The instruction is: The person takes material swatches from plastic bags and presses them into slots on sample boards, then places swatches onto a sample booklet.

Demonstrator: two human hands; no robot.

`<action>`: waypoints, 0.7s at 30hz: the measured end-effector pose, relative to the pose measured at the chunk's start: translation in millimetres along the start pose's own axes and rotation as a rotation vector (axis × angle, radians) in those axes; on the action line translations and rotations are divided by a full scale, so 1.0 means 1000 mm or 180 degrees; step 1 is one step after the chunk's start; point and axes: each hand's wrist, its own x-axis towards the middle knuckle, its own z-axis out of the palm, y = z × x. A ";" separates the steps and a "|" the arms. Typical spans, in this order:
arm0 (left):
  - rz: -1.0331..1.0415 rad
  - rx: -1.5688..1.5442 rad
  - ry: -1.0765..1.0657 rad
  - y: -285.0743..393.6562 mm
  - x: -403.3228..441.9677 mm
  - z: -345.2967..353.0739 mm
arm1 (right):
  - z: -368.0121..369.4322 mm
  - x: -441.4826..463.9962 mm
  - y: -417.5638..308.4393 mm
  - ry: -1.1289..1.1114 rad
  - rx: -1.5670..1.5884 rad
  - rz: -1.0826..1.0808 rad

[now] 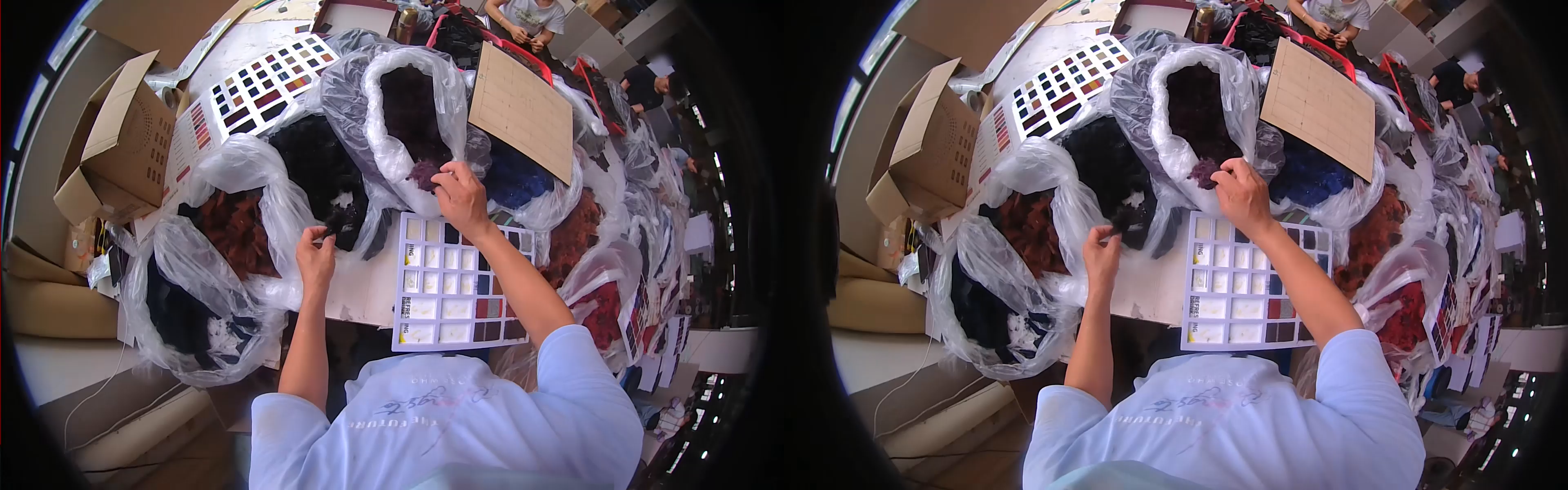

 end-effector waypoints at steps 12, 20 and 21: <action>-0.0844 0.1573 0.1010 -0.036 -0.193 -0.089 | 0.084 -0.109 -0.156 -0.1499 0.1839 -0.2541; -0.1786 0.2479 0.2246 -0.102 -0.366 -0.156 | 0.058 -0.181 -0.190 -0.1830 0.2388 -0.2974; -0.1811 0.2480 0.2273 -0.105 -0.376 -0.156 | 0.054 -0.190 -0.188 -0.1951 0.2531 -0.2495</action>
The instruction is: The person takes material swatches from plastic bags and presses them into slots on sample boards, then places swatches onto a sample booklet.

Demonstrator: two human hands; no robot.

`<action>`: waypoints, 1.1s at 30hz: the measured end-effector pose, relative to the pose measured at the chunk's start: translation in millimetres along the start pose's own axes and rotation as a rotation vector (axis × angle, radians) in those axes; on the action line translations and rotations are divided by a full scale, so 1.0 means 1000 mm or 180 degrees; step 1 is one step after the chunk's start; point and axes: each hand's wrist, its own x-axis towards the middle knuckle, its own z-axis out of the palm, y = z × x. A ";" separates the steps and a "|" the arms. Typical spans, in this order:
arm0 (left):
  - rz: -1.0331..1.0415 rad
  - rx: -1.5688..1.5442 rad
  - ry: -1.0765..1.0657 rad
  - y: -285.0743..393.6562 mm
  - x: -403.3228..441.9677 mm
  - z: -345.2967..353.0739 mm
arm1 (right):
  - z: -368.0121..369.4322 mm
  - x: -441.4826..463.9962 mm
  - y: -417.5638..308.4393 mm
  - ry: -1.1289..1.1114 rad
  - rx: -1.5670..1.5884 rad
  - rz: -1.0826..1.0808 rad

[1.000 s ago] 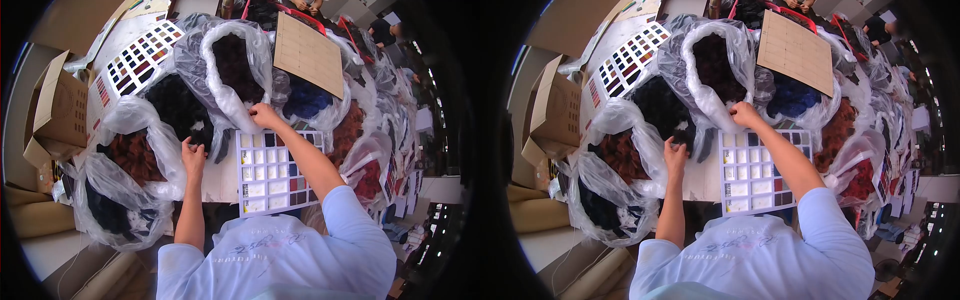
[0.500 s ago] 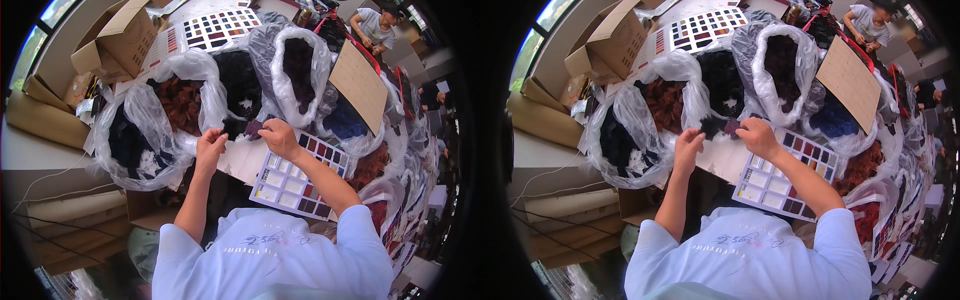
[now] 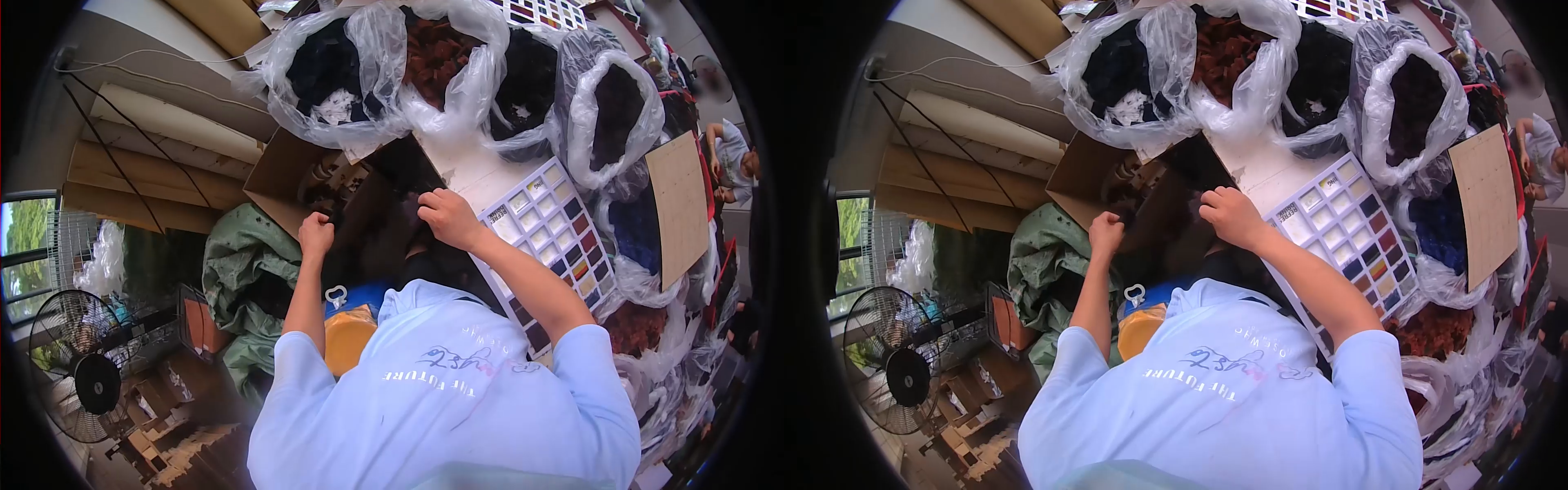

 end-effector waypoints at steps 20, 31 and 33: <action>0.3526 -0.1814 -0.1065 0.263 -0.026 0.055 | -0.135 -0.207 -0.029 0.3063 0.0034 0.3696; 0.2539 -0.1519 -0.3806 0.378 -0.067 0.156 | -0.141 -0.244 -0.019 0.3738 0.1359 0.5109; 0.1758 -0.1472 -0.4270 0.391 -0.079 0.173 | -0.135 -0.260 0.019 0.3440 0.1125 0.5030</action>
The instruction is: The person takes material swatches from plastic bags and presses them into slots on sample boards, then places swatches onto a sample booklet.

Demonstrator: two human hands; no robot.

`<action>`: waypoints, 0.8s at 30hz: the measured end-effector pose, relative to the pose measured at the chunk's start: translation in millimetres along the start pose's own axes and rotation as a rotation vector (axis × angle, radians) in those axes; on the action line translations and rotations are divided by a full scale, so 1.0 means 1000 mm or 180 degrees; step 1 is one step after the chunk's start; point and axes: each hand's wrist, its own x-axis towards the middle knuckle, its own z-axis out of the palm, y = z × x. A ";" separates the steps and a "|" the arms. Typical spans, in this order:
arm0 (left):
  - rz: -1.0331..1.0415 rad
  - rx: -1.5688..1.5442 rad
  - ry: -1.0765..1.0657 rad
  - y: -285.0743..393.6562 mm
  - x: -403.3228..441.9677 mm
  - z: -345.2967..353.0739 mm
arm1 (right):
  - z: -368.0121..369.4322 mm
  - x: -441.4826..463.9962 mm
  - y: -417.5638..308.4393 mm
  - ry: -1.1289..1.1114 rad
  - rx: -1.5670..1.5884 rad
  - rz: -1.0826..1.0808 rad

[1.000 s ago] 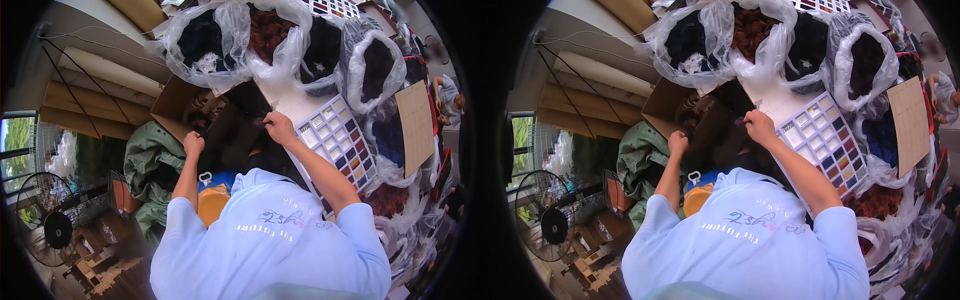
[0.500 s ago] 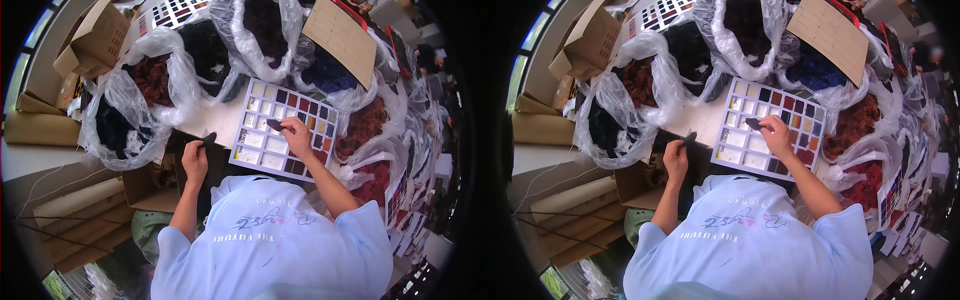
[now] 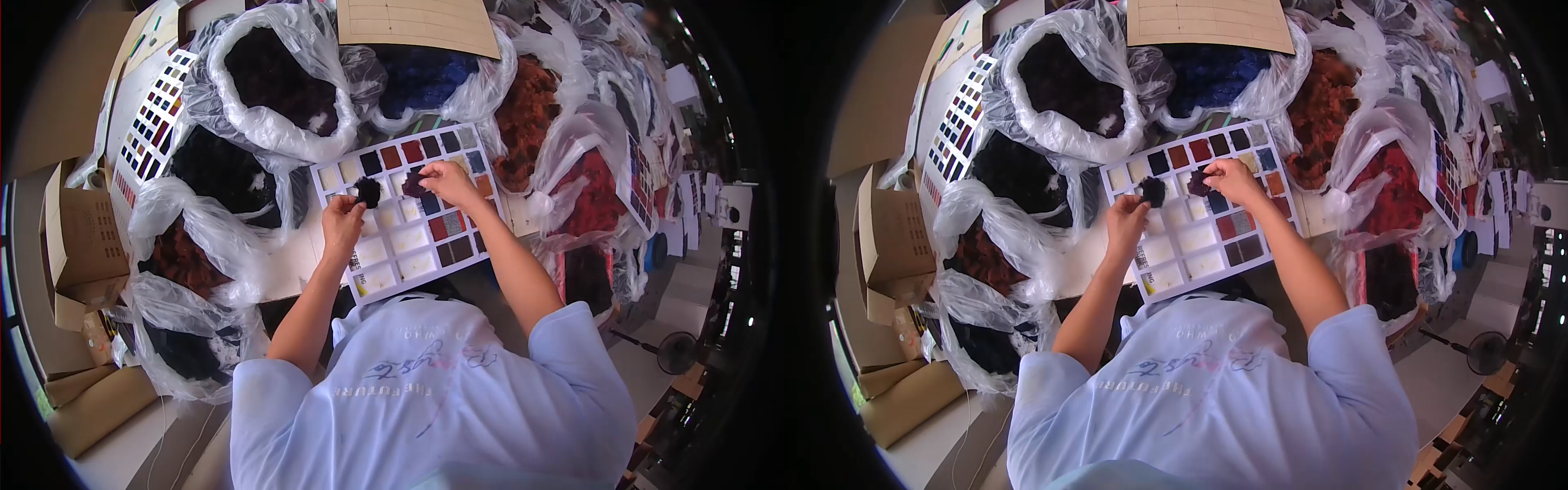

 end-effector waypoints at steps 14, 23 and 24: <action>0.1769 0.3191 -0.0092 0.004 0.027 0.032 | 0.040 0.020 -0.011 0.0084 -0.2541 -0.1568; 0.2502 0.3810 -0.1065 0.025 0.047 0.030 | 0.044 0.008 -0.015 0.0134 -0.3075 -0.1956; 0.2583 0.3768 -0.1133 0.028 0.055 0.031 | 0.047 0.014 -0.008 0.0217 -0.3100 -0.1911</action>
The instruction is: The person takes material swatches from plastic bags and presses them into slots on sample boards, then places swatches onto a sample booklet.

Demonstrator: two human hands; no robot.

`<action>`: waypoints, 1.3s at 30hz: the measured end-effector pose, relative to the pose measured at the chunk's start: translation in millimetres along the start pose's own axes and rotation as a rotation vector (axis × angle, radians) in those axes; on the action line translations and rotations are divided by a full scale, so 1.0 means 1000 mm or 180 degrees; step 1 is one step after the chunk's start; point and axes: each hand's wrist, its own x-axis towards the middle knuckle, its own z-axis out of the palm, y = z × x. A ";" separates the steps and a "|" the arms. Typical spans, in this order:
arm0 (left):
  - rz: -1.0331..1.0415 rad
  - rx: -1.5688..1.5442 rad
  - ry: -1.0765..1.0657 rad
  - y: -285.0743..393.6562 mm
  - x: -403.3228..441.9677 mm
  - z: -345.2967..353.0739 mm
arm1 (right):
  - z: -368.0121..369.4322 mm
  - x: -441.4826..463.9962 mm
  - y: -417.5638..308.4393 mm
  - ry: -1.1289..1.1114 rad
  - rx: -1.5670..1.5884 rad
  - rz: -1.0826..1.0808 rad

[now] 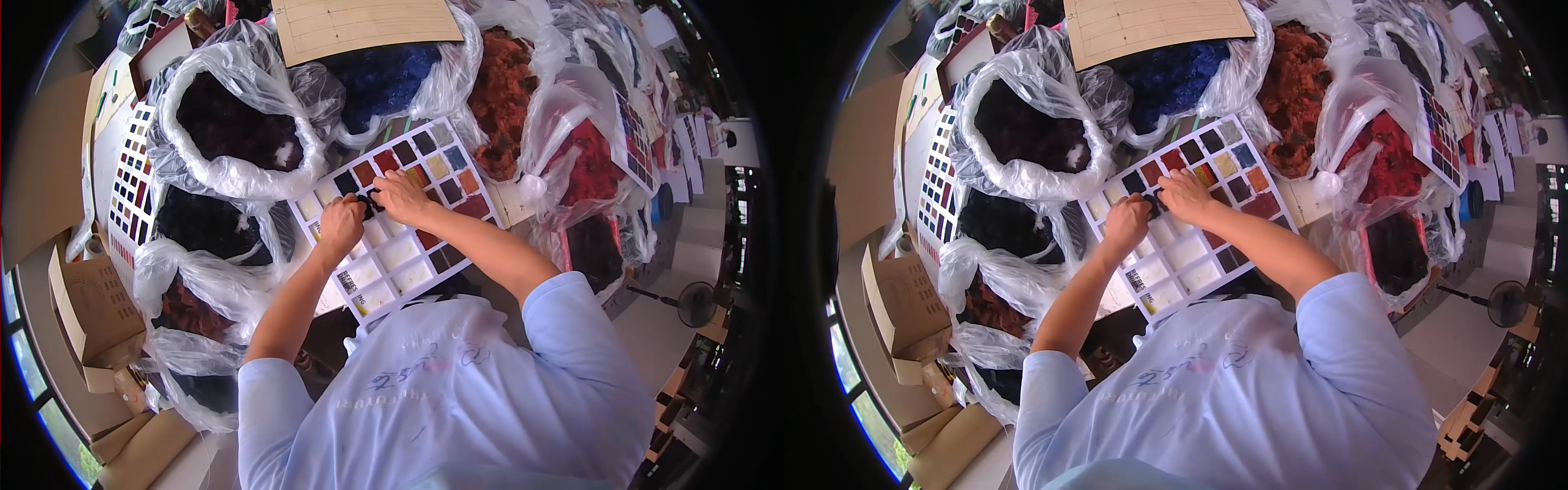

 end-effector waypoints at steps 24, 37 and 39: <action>-0.0738 0.1123 0.0420 0.015 0.291 0.019 | -0.133 -0.147 0.263 0.1422 0.2386 0.2100; -0.1967 0.0328 0.0268 0.053 0.257 -0.045 | -0.095 -0.007 0.323 0.0684 0.1601 0.1368; -0.2124 0.0010 0.0287 0.046 0.244 -0.037 | -0.100 0.009 0.329 -0.0152 0.1279 0.1245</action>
